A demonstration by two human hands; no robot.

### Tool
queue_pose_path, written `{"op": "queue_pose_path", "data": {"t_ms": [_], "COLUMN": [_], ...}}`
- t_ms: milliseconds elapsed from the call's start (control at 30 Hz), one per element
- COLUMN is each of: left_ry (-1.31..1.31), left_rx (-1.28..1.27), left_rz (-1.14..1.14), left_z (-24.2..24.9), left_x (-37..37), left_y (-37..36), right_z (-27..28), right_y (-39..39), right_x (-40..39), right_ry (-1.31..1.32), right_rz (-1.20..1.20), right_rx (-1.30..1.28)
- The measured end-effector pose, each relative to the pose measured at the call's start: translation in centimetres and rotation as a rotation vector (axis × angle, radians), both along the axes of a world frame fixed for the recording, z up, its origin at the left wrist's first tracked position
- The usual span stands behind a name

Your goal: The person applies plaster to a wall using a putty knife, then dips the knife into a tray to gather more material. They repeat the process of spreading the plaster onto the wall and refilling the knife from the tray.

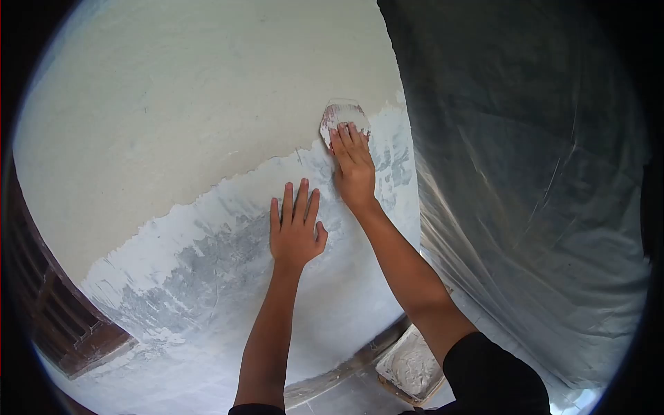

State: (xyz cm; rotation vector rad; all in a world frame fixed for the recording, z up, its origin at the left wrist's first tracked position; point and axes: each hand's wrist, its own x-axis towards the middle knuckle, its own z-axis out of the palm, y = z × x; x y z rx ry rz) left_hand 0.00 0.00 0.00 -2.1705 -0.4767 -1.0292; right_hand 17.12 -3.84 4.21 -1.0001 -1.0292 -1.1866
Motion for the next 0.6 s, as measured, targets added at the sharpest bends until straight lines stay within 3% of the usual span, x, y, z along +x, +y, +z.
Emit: {"op": "queue_pose_path", "data": {"t_ms": [200, 267, 300, 367, 400, 467, 600], "left_ry": [-0.027, -0.037, -0.033, -0.032, -0.031, -0.022, -0.011], "left_rx": [-0.005, 0.010, 0.011, 0.014, 0.016, 0.018, 0.015], "left_rz": [-0.010, 0.037, 0.038, 0.035, 0.033, 0.033, 0.040], "left_z": [-0.3, -0.2, -0.2, -0.2, -0.2, 0.0, 0.3], "left_x": [0.4, 0.4, 0.4, 0.3, 0.3, 0.1, 0.1], "left_y": [-0.3, -0.4, -0.4, -0.3, -0.3, -0.2, -0.2], "right_z": [-3.0, -1.8, -0.9, 1.4, 2.0, 2.6, 2.5], "right_y": [-3.2, -4.9, -5.4, -5.7, -5.4, -4.2, -3.0], "right_x": [-0.4, -1.2, -1.2, 0.1, 1.1, 3.0, 4.4], "right_ry": [-0.003, 0.354, 0.357, 0.717, 0.717, 0.862, 0.903], "right_rz": [-0.015, 0.333, 0.334, 0.909, 0.907, 1.401, 1.474], "right_rx": [-0.085, 0.122, 0.124, 0.269, 0.271, 0.261, 0.181]}}
